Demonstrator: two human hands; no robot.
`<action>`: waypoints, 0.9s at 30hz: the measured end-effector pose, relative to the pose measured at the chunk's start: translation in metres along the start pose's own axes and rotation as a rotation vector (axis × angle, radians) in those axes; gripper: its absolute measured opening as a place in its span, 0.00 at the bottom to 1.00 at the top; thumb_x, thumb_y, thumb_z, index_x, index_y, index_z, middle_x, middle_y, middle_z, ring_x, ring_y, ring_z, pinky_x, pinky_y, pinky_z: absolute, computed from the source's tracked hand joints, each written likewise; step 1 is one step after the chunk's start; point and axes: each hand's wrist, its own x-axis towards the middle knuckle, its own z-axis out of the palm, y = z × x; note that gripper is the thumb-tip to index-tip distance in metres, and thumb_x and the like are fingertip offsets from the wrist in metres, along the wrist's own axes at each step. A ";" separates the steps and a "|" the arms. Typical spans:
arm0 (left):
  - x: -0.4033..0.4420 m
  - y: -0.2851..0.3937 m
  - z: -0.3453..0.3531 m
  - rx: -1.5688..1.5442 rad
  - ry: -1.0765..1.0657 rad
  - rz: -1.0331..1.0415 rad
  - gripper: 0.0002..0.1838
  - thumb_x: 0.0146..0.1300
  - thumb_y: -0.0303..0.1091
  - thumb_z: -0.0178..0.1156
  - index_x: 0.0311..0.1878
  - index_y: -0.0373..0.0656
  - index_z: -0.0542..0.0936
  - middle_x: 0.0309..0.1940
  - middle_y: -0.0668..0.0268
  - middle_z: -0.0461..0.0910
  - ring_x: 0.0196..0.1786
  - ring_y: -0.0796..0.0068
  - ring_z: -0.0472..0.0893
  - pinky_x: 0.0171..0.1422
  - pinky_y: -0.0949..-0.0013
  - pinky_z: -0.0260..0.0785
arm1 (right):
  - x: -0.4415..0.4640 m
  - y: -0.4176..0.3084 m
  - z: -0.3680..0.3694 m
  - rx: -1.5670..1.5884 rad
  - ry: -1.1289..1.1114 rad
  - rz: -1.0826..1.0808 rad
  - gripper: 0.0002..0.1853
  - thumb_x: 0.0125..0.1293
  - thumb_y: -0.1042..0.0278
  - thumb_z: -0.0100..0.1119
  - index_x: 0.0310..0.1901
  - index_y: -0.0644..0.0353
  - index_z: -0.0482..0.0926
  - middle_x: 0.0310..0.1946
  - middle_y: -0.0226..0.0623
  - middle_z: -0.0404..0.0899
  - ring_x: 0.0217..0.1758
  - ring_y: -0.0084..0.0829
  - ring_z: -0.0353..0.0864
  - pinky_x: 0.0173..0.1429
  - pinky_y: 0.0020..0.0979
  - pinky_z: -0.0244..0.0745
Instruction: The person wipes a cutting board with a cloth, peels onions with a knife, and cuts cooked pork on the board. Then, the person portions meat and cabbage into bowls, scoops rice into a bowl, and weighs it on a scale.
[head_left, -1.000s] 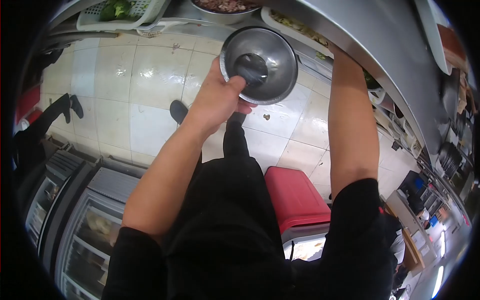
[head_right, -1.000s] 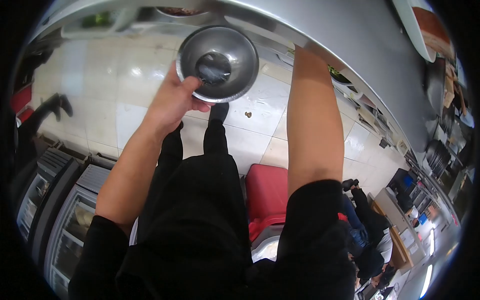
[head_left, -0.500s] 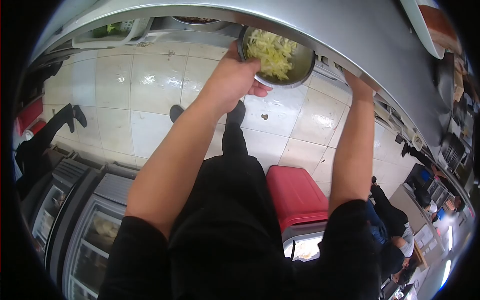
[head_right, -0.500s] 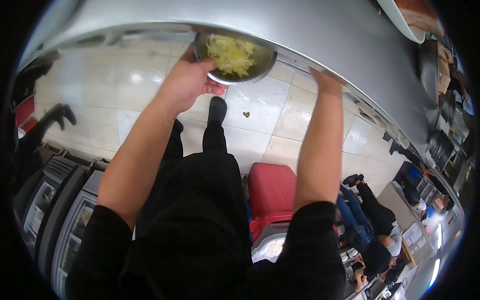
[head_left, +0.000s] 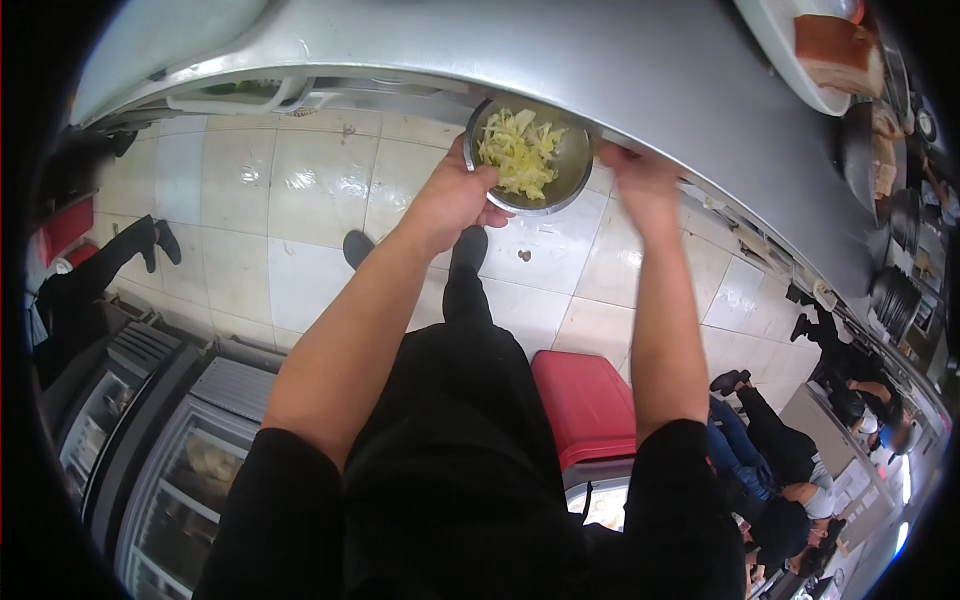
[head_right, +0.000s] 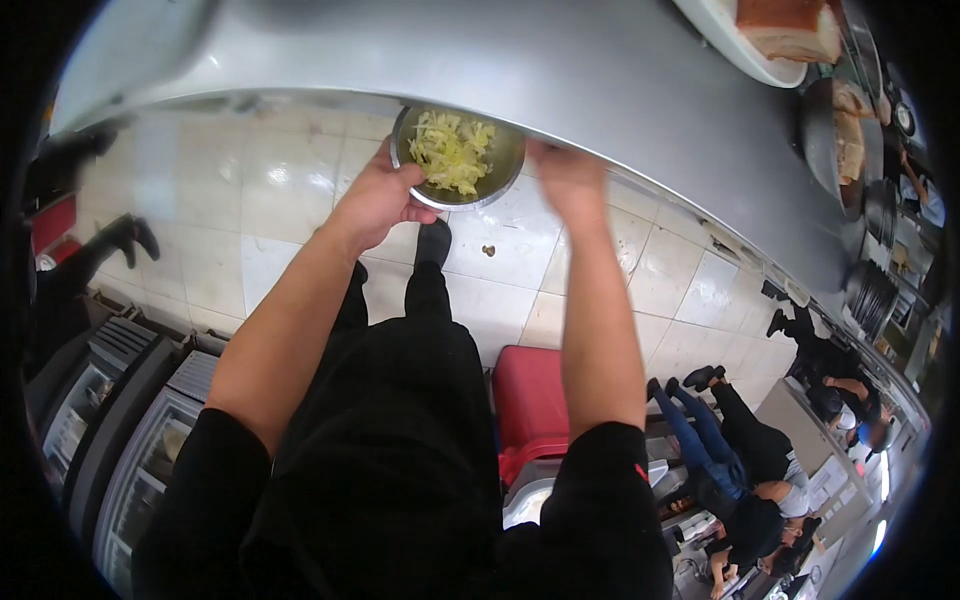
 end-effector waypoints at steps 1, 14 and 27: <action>-0.003 0.002 0.000 0.026 -0.003 0.001 0.31 0.68 0.23 0.46 0.75 0.43 0.54 0.51 0.52 0.78 0.36 0.65 0.85 0.32 0.70 0.82 | -0.014 -0.011 0.014 -0.072 -0.008 -0.242 0.24 0.63 0.67 0.64 0.62 0.57 0.76 0.50 0.47 0.83 0.53 0.45 0.82 0.58 0.38 0.75; -0.204 0.095 -0.034 0.305 -0.044 0.093 0.29 0.65 0.28 0.49 0.71 0.42 0.63 0.50 0.56 0.79 0.40 0.69 0.83 0.29 0.69 0.79 | -0.124 -0.197 -0.064 0.198 -0.062 -0.777 0.22 0.60 0.66 0.67 0.58 0.55 0.80 0.51 0.42 0.80 0.49 0.45 0.81 0.56 0.42 0.77; -0.255 0.232 -0.226 0.146 0.400 0.562 0.29 0.60 0.21 0.49 0.68 0.38 0.63 0.50 0.52 0.78 0.38 0.65 0.85 0.27 0.70 0.81 | -0.054 -0.314 -0.004 0.259 0.269 -0.597 0.17 0.52 0.64 0.76 0.40 0.59 0.78 0.41 0.41 0.71 0.39 0.34 0.77 0.43 0.35 0.76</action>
